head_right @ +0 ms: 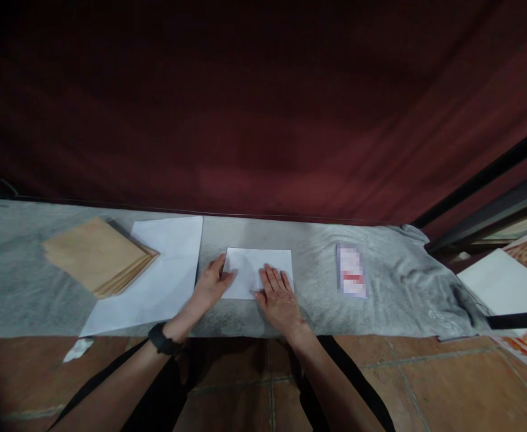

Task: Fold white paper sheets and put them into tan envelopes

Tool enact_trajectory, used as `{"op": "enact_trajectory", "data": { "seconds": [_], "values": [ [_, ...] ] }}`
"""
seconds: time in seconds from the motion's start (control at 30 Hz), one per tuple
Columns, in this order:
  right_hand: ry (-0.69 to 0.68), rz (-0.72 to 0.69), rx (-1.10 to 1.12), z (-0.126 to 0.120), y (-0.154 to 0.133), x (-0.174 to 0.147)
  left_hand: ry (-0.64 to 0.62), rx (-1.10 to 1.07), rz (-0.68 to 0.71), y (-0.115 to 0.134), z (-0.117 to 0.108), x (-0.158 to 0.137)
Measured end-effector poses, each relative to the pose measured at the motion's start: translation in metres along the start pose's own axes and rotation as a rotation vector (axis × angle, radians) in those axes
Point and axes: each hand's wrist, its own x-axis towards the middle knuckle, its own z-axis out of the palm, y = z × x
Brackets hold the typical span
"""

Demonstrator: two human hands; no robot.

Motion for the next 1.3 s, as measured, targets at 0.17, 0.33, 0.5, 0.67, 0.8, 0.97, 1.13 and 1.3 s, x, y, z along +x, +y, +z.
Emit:
{"op": "enact_trajectory", "data": {
  "seconds": [0.17, 0.33, 0.5, 0.67, 0.8, 0.97, 1.13, 1.3],
  "values": [
    [-0.002, 0.001, 0.005, -0.007, -0.01, 0.004, -0.036, -0.126, -0.076, 0.001, -0.001, 0.006],
    [-0.041, -0.057, 0.049, -0.008, -0.028, -0.002, 0.02, -0.021, 0.033, 0.008, -0.004, -0.006],
    [-0.06, -0.028, 0.072, -0.008, -0.029, -0.007, 0.064, 0.155, 0.291, 0.028, 0.003, -0.036],
    [-0.084, 0.022, 0.078, -0.009, -0.019, -0.012, -0.114, 0.242, 0.488, 0.04, 0.022, -0.085],
    [-0.087, 0.041, 0.067, -0.011, -0.018, -0.025, -0.124, 0.335, 0.521, 0.033, 0.025, -0.103],
    [-0.056, 0.003, 0.004, -0.017, -0.023, -0.043, -0.115, 0.411, 0.53, 0.021, 0.019, -0.102],
    [0.012, 0.109, -0.053, -0.019, -0.019, -0.059, -0.088, 0.444, 0.517, 0.01, 0.009, -0.11],
    [0.075, 0.208, -0.074, -0.013, -0.009, -0.076, -0.028, 0.495, 0.43, 0.005, -0.002, -0.12]
  ]
}}
